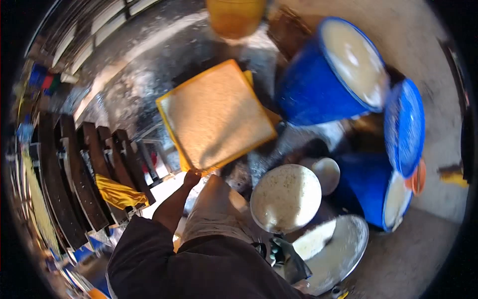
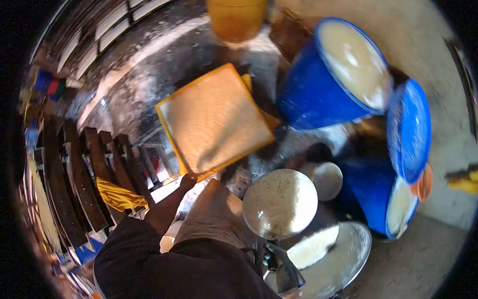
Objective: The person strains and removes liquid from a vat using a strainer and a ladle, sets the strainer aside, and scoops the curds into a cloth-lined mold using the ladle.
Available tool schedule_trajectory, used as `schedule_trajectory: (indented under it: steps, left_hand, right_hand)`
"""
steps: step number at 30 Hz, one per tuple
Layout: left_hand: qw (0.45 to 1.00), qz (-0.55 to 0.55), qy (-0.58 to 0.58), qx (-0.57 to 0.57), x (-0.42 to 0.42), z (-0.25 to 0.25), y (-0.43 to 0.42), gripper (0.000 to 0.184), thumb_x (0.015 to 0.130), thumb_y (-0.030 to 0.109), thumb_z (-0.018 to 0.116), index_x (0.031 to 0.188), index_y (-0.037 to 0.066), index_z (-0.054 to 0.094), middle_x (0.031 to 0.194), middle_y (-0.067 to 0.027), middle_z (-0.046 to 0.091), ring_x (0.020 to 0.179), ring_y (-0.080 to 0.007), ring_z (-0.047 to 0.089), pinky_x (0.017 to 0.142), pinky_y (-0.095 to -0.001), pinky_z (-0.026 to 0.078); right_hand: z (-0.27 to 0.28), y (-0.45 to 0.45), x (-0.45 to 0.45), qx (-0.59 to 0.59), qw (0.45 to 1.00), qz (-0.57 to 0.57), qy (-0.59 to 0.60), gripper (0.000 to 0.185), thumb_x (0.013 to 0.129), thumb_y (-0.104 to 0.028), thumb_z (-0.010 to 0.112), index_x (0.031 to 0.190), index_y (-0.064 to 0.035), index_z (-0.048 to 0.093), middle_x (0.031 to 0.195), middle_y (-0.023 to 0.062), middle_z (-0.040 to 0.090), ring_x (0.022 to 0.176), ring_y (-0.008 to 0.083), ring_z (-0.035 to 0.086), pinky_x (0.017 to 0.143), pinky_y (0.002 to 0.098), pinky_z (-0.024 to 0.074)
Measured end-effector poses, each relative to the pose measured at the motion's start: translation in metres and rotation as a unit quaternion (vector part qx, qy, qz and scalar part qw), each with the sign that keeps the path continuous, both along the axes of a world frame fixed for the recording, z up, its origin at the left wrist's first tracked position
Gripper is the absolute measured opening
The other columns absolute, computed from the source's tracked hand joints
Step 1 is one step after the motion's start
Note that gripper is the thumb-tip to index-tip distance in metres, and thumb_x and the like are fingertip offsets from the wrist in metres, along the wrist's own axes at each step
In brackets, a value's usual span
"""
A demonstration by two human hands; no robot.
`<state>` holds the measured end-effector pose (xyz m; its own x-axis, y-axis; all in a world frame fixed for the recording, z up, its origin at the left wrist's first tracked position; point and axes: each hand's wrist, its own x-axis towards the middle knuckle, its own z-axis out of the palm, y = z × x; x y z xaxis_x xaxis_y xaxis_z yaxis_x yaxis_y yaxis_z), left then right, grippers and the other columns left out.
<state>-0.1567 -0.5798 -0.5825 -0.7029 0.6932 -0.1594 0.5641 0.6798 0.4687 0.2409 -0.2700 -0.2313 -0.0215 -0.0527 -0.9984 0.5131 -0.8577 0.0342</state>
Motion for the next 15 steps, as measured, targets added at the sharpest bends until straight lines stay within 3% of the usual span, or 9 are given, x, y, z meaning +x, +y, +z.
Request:
schedule_trajectory:
  steps: [2,3,4,6,7,10,13,14,15]
  left_hand:
    - [0.992,0.079,-0.005,-0.103,-0.018,0.031,0.006,0.026,0.081,0.021,0.055,0.098,0.002,0.058,0.095,-0.0227,0.061,0.096,-0.0404,0.059,0.085,-0.0448,0.049]
    - [0.949,0.284,-0.111,-0.084,-0.025,0.055,0.017,0.039,0.078,0.024,0.058,0.11,0.002,0.051,0.112,-0.0247,0.054,0.111,-0.039,0.052,0.095,-0.0442,0.043]
    - [0.944,0.237,-0.176,-0.147,-0.042,0.07,0.019,0.061,0.076,0.026,0.06,0.128,0.001,0.041,0.135,-0.0248,0.039,0.128,-0.0347,0.039,0.101,-0.0415,0.04]
    - [0.969,0.181,-0.028,-0.163,-0.037,-0.003,-0.014,0.08,0.075,0.027,0.062,0.142,0.002,0.026,0.149,-0.0216,0.024,0.139,-0.03,0.025,0.106,-0.0386,0.036]
    - [0.922,0.214,-0.217,-0.237,-0.06,0.048,0.009,0.095,0.076,0.032,0.063,0.148,0.005,0.009,0.154,-0.0189,0.011,0.139,-0.0286,0.025,0.107,-0.0373,0.037]
    - [0.903,0.221,-0.274,-0.248,-0.071,0.061,0.018,0.101,0.076,0.036,0.064,0.148,0.007,-0.001,0.156,-0.0155,0.002,0.127,-0.032,0.046,0.101,-0.0389,0.043]
    - [0.885,0.239,-0.326,-0.23,-0.079,0.083,0.024,0.097,0.078,0.032,0.061,0.149,0.006,-0.001,0.156,-0.0148,-0.001,0.126,-0.0313,0.047,0.1,-0.0396,0.043]
    - [0.904,0.225,-0.291,-0.217,-0.069,0.035,0.005,0.098,0.079,0.034,0.06,0.148,0.005,-0.003,0.156,-0.0139,-0.003,0.127,-0.0312,0.046,0.1,-0.0398,0.043]
    - [0.898,0.216,-0.306,-0.23,-0.073,0.044,0.006,0.099,0.079,0.033,0.06,0.148,0.005,-0.005,0.156,-0.0135,-0.005,0.127,-0.0312,0.046,0.099,-0.04,0.044]
  right_hand:
    - [-0.027,-0.006,-0.066,0.009,0.998,0.051,0.031,0.018,0.088,-0.026,0.061,0.085,-0.0085,0.064,0.06,-0.002,0.049,0.051,0.0116,0.048,0.047,0.0283,0.0382]
    - [-0.042,-0.008,-0.101,0.007,0.996,0.067,0.052,0.018,0.088,-0.026,0.061,0.086,-0.0084,0.064,0.06,-0.0019,0.049,0.051,0.0116,0.048,0.047,0.0282,0.0385]
    - [-0.056,-0.009,-0.134,0.003,0.994,0.083,0.074,0.018,0.088,-0.026,0.061,0.086,-0.0083,0.064,0.061,-0.0019,0.049,0.052,0.0116,0.048,0.048,0.0282,0.0387]
    - [-0.078,-0.014,-0.195,0.0,0.988,0.106,0.111,0.017,0.088,-0.025,0.061,0.087,-0.0081,0.064,0.062,-0.0017,0.05,0.053,0.0117,0.048,0.049,0.0281,0.0392]
    - [-0.086,-0.013,-0.22,0.0,0.986,0.109,0.125,0.017,0.088,-0.025,0.061,0.088,-0.0079,0.063,0.063,-0.0016,0.05,0.053,0.0117,0.049,0.049,0.0281,0.0394]
    - [-0.103,-0.017,-0.283,0.004,0.98,0.118,0.162,0.017,0.088,-0.024,0.061,0.09,-0.0076,0.063,0.065,-0.0013,0.051,0.055,0.0118,0.049,0.05,0.0279,0.0401]
    - [-0.112,-0.019,-0.334,0.015,0.974,0.126,0.185,0.017,0.088,-0.023,0.061,0.092,-0.0072,0.063,0.066,-0.001,0.051,0.056,0.0119,0.049,0.052,0.0278,0.0408]
    - [-0.114,-0.02,-0.346,0.016,0.974,0.123,0.191,0.017,0.088,-0.023,0.061,0.092,-0.0071,0.063,0.067,-0.0009,0.051,0.057,0.0119,0.05,0.052,0.0278,0.0411]
    - [-0.114,-0.019,-0.356,0.021,0.973,0.119,0.196,0.017,0.088,-0.023,0.061,0.093,-0.007,0.063,0.067,-0.0008,0.052,0.057,0.0119,0.05,0.053,0.0277,0.0413]
